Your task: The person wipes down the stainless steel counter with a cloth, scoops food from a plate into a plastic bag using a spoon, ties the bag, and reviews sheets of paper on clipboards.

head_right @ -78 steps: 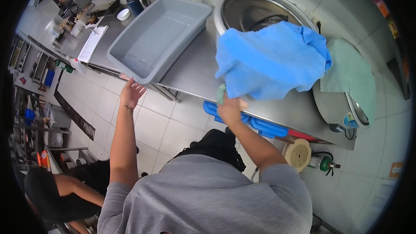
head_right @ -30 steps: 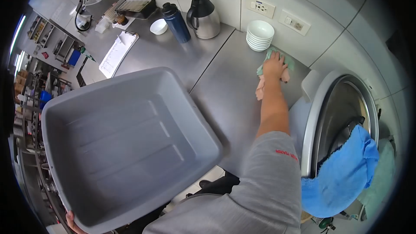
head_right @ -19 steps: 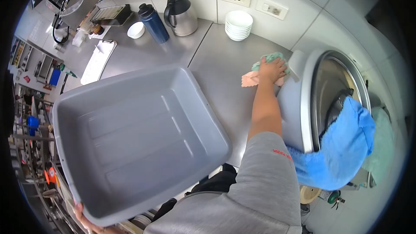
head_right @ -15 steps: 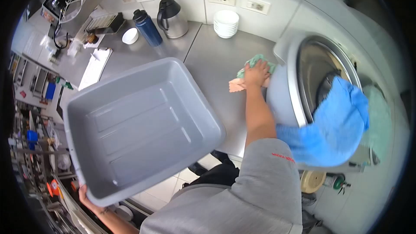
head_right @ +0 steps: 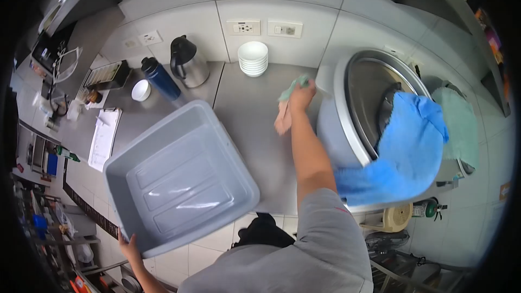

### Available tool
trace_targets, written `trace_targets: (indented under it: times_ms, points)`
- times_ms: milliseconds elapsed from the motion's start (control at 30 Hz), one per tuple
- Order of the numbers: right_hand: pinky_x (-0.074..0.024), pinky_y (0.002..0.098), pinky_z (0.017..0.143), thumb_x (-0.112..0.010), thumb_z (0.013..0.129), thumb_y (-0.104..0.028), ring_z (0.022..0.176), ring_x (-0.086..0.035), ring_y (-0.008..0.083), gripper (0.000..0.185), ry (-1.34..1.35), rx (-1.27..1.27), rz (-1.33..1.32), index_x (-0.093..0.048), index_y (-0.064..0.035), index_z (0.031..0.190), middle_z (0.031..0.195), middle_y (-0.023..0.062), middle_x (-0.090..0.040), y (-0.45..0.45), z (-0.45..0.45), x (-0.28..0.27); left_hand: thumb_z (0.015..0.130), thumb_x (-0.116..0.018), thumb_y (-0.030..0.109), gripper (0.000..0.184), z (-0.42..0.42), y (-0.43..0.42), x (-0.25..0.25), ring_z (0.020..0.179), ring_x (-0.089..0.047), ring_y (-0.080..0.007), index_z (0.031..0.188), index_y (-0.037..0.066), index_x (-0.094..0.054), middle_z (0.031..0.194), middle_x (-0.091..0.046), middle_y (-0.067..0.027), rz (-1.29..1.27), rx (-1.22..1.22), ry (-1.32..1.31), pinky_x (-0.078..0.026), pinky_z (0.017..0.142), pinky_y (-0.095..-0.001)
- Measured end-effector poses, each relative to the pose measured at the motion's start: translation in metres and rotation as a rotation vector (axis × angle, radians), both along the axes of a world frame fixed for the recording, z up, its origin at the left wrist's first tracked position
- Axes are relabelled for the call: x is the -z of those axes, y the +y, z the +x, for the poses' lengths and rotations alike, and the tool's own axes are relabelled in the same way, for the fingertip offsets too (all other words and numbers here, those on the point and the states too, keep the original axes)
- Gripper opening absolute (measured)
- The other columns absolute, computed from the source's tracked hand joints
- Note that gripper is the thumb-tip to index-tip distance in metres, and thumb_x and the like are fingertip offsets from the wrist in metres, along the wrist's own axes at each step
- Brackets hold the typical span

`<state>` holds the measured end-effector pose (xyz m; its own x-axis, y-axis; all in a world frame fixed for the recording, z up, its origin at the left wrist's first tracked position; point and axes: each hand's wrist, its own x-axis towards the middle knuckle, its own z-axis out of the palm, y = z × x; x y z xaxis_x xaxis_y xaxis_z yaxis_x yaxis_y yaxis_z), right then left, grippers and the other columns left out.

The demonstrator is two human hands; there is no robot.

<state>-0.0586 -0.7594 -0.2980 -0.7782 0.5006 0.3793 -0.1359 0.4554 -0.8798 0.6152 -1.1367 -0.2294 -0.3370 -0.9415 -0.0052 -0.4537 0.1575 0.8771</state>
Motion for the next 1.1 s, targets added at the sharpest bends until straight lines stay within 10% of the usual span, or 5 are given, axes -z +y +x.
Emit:
trace_targets:
  times_ms: [100,333,667,900,1100]
  points:
    - [-0.0424,0.0417,0.09,-0.066,0.075,-0.007,0.108,-0.051,0.0359,0.042,0.278,0.074,0.126,-0.049,-0.0005,0.112,0.114,0.0202,-0.05,-0.019,-0.07,-0.055,0.072,-0.057,-0.012,0.066,-0.013,-0.007,-0.011,0.111,-0.051,-0.023,0.135,0.004,-0.042,0.126,-0.052,-0.0157,-0.022,0.016,-0.133,-0.036,0.097,-0.0303]
    - [-0.0455,0.0435,0.086,-0.058,0.08,-0.01,0.103,-0.054,0.0349,0.024,-0.416,0.027,0.296,-0.059,-0.0025,0.103,0.108,0.0157,-0.059,-0.004,-0.153,0.03,0.072,-0.058,-0.009,0.064,-0.054,0.006,-0.012,0.108,-0.052,-0.0223,0.134,0.003,-0.044,0.122,-0.054,-0.0143,-0.05,0.017,-0.211,-0.037,0.096,-0.0302]
    - [-0.0442,0.0391,0.085,-0.057,0.082,-0.033,0.107,-0.056,0.0287,0.028,-0.904,-0.31,1.239,-0.068,-0.0127,0.098,0.107,0.0098,-0.065,-0.023,-0.125,-0.012,0.07,-0.06,-0.008,0.065,-0.058,-0.01,-0.001,0.108,-0.054,-0.0232,0.132,0.001,-0.044,0.12,-0.056,-0.0161,-0.071,0.059,-0.204,-0.039,0.095,-0.0321]
    - [-0.0483,0.0437,0.08,-0.058,0.082,-0.031,0.094,-0.058,0.0326,0.029,-0.466,-0.461,1.196,-0.064,-0.0072,0.097,0.1,0.0154,-0.061,-0.015,0.118,-0.039,0.071,-0.062,-0.006,0.066,-0.101,-0.015,-0.036,0.099,-0.059,-0.0206,0.134,0.003,-0.043,0.112,-0.061,-0.0172,0.021,0.105,-0.128,-0.045,0.088,-0.0293]
    - [-0.0483,0.0439,0.077,-0.054,0.084,-0.034,0.093,-0.06,0.0345,0.033,-0.887,-0.751,1.2,-0.066,-0.0042,0.092,0.101,0.0208,-0.062,0.058,0.344,-0.057,0.072,-0.059,-0.004,0.07,-0.103,-0.057,-0.012,0.105,-0.058,-0.0232,0.138,0.009,-0.039,0.117,-0.058,-0.021,0.014,0.27,-0.118,-0.045,0.09,-0.0318]
